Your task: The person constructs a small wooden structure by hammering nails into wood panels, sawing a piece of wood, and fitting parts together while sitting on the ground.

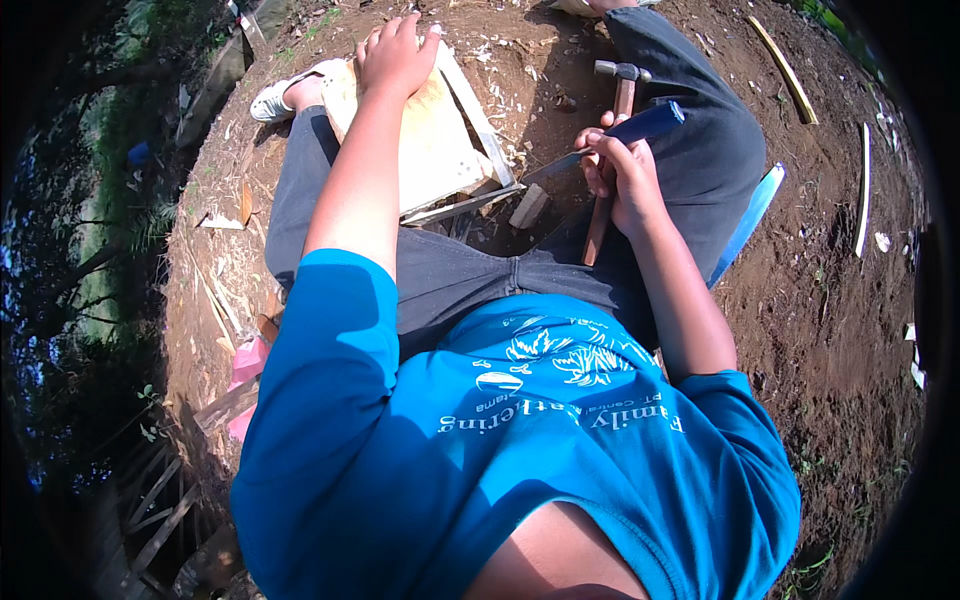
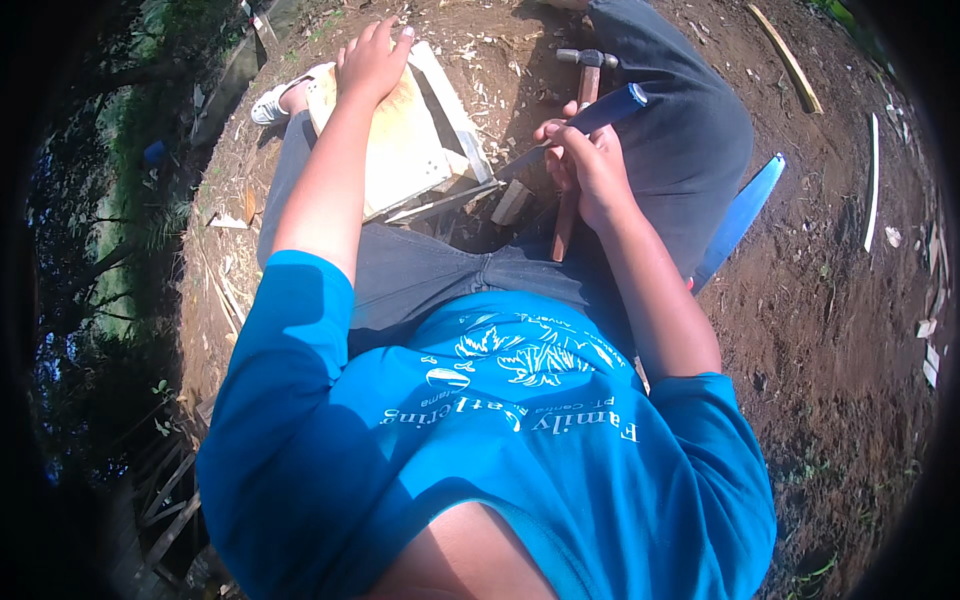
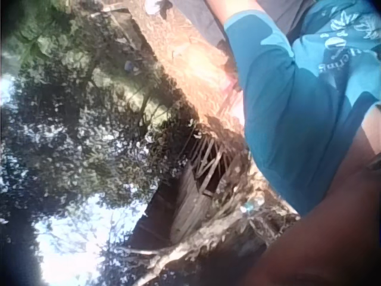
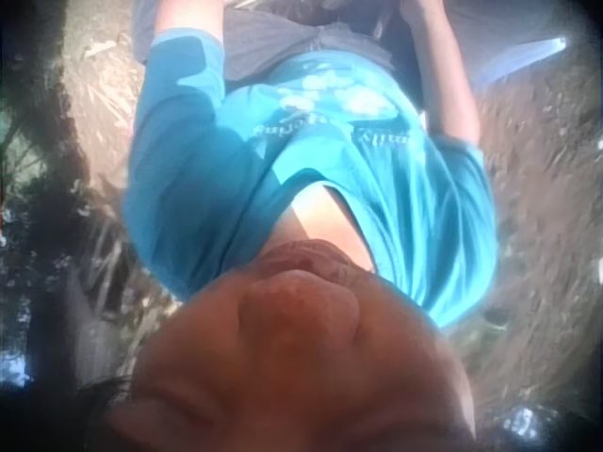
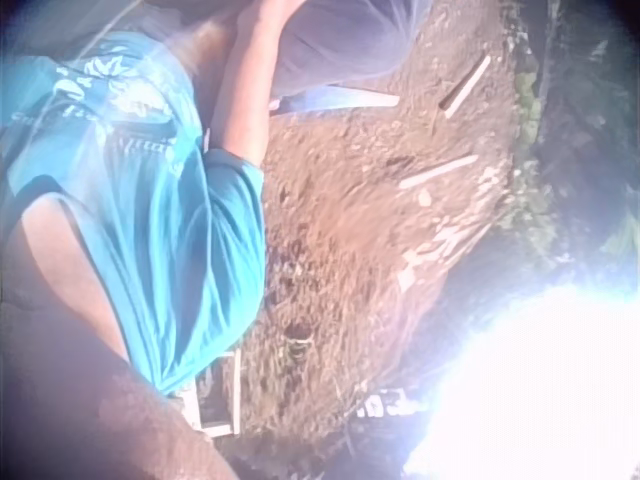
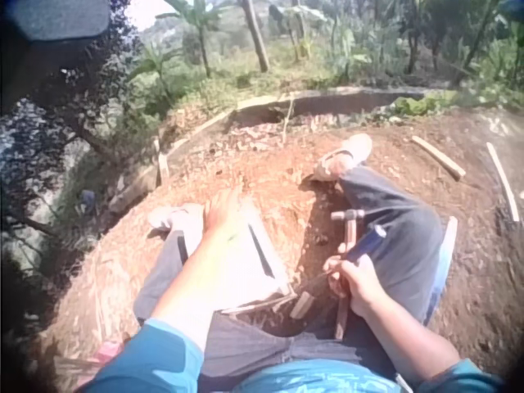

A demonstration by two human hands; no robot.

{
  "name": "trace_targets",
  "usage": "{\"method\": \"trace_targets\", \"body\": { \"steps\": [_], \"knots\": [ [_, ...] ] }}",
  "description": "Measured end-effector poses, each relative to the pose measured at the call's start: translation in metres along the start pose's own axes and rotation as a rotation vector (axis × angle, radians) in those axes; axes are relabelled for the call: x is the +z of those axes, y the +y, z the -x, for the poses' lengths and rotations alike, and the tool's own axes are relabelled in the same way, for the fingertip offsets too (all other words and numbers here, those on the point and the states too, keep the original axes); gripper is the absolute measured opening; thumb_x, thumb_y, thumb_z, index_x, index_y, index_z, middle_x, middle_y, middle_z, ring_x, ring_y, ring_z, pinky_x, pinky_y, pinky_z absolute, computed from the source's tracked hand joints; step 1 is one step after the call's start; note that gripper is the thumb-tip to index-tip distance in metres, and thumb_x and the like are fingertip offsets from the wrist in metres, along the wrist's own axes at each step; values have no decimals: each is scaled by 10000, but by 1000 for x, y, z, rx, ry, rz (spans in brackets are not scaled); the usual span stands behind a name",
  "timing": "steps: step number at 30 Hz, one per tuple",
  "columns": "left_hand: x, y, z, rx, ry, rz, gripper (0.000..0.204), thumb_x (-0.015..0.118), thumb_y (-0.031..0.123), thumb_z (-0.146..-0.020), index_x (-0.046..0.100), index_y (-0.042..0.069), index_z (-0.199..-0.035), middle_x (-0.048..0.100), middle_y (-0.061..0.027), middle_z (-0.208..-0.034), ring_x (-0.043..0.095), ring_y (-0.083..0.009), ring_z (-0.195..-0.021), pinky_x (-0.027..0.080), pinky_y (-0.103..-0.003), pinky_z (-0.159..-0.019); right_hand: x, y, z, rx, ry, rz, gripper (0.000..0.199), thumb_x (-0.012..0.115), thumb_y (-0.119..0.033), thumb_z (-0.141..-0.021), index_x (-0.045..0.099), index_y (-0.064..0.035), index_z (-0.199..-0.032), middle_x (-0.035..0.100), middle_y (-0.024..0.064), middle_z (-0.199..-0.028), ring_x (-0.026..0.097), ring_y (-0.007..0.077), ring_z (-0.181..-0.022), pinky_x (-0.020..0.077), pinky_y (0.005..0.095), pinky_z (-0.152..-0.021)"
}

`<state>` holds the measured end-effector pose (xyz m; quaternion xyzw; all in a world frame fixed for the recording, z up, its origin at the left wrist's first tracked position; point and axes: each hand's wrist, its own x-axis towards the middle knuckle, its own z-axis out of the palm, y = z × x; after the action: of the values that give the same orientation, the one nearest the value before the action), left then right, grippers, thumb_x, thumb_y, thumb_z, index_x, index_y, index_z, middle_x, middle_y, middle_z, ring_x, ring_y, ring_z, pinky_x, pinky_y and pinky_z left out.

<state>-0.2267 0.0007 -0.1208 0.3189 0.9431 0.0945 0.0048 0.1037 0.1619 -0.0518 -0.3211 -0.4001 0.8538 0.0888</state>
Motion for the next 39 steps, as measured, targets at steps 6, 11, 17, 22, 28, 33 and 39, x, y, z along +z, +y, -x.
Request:
{"method": "trace_targets", "body": {
  "steps": [6, 11, 17, 22, 28, 33, 39],
  "knots": [
    [-16, -57, -32, -251, -367, 1097, 861, 71, 696, -1034, 342, 110, -1602, 369, -142, -1640, 276, -306, -1537, 65, -486, -1268, 8, -5, 0, 21, -1, 7, 409, 687, -145, -913, 430, -113, -1230, 687, 85, -947, 576, 100, -592, 376, 217, -451],
    [-58, -77, -46, -334, 129, 952, 716, 230, 580, -1083, 467, 59, -1512, 560, -174, -1486, 456, -327, -1420, 240, -456, -1212, 7, -4, 1, 13, -20, 19, 390, 682, -162, -916, 427, -131, -1210, 654, 75, -939, 538, 91, -600, 332, 200, -436],
    [-33, -6, -24, -224, -203, 100, 620, 377, 620, -995, 697, 180, -1290, 724, -174, -1203, 675, -355, -1143, 487, -497, -1002, 5, -2, -1, 11, -12, 2, 418, 689, -136, -908, 423, -112, -1229, 683, 100, -937, 556, 98, -562, 343, 210, -441],
    [-19, -4, -17, -283, -211, -16, 564, 394, 600, -991, 663, 271, -1362, 711, -156, -1255, 646, -364, -1207, 494, -474, -1029, 6, -4, -1, 25, 12, 0, 402, 689, -127, -907, 432, -119, -1216, 685, 94, -931, 563, 93, -569, 345, 208, -441],
    [-22, 3, -14, -270, -165, 1, 612, 366, 581, -1014, 663, 176, -1364, 744, -163, -1171, 678, -338, -1160, 480, -464, -1052, 6, -3, -2, 40, -5, 32, 387, 690, -146, -913, 440, -120, -1209, 685, 92, -943, 551, 89, -570, 350, 212, -446],
    [-60, 47, -8, -415, -268, 17, 572, 396, 575, -994, 648, 250, -1393, 655, -155, -1361, 602, -349, -1278, 482, -458, -1066, 4, -2, -3, 35, 3, 44, 390, 698, -163, -914, 445, -118, -1208, 684, 91, -946, 547, 92, -572, 350, 217, -446],
    [-103, 28, 8, -397, -261, 583, 563, 470, 326, -1011, 474, 9, -1477, 587, -256, -1364, 538, -419, -1292, 414, -488, -1113, 7, -2, -3, 22, 2, 40, 379, 690, -157, -926, 440, -125, -1209, 661, 77, -942, 545, 86, -593, 339, 201, -439]
  ]
}}
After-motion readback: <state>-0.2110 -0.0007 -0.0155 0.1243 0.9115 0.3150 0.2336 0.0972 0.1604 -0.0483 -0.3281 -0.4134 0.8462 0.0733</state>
